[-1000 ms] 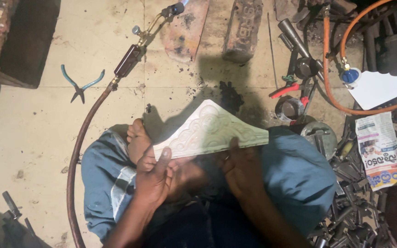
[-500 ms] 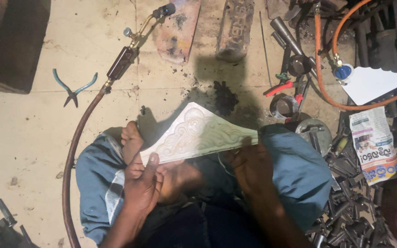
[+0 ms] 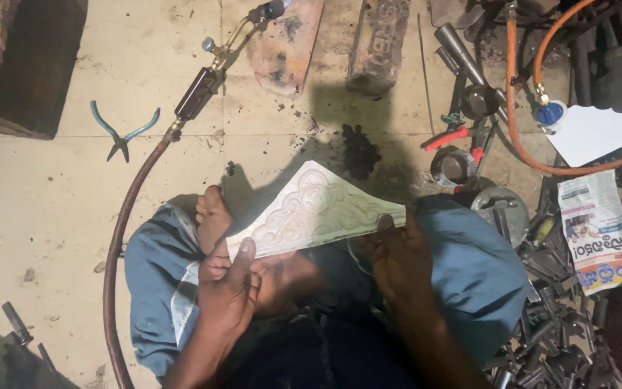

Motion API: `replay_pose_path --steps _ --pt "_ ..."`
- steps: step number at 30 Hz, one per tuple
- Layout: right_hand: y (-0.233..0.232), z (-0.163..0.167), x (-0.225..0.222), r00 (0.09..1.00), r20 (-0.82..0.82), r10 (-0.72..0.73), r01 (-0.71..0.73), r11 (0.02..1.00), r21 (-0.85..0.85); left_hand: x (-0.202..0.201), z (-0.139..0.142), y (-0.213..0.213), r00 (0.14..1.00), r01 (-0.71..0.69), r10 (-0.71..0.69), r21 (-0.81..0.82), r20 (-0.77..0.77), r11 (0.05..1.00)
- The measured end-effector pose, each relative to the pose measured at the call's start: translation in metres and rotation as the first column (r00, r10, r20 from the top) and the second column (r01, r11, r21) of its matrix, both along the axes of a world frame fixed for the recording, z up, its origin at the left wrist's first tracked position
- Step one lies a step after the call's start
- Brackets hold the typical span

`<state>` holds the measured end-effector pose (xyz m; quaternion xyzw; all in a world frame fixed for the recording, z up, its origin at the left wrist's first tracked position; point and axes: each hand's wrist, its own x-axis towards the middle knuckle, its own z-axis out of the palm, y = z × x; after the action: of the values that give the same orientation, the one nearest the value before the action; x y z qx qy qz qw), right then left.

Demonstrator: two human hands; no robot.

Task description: The person sits on the workshop floor and works on a triangular ornate metal casting. They heat the piece with a blowtorch, handle a green mold compound in a bowl, trim and shape the cast ornament with a hammer and punch, and hold the finished decorative piece up against a black mold form.

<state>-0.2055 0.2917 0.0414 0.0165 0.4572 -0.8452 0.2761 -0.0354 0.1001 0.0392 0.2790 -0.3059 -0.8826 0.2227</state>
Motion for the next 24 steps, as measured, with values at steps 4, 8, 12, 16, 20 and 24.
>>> replay_pose_path --steps 4,8,12,16,20,24 --pt "0.0 0.009 -0.003 0.998 0.06 -0.001 -0.004 0.997 0.079 -0.002 0.002 0.0 1.0 0.027 -0.027 -0.067 0.002 0.997" --pt "0.003 0.014 -0.006 0.996 0.093 -0.006 -0.012 0.982 0.187 -0.007 0.006 -0.002 0.997 0.042 -0.044 -0.036 -0.056 0.998" --pt "0.005 0.017 -0.007 0.995 0.073 0.065 -0.074 0.989 0.13 -0.011 0.014 -0.008 0.999 0.043 -0.045 0.06 0.019 0.997" --pt "0.001 0.024 -0.01 0.991 0.061 0.119 -0.122 0.992 0.039 -0.005 0.027 -0.017 0.996 0.049 -0.055 0.093 0.068 0.995" --pt "-0.007 0.028 -0.015 0.982 0.158 0.1 -0.123 0.982 0.146 0.012 0.031 -0.024 0.998 0.055 -0.059 0.08 0.039 0.995" --pt "0.005 0.022 -0.021 0.967 0.136 0.213 -0.2 0.974 -0.108 0.028 0.018 -0.026 0.996 0.033 -0.038 0.064 0.079 0.997"
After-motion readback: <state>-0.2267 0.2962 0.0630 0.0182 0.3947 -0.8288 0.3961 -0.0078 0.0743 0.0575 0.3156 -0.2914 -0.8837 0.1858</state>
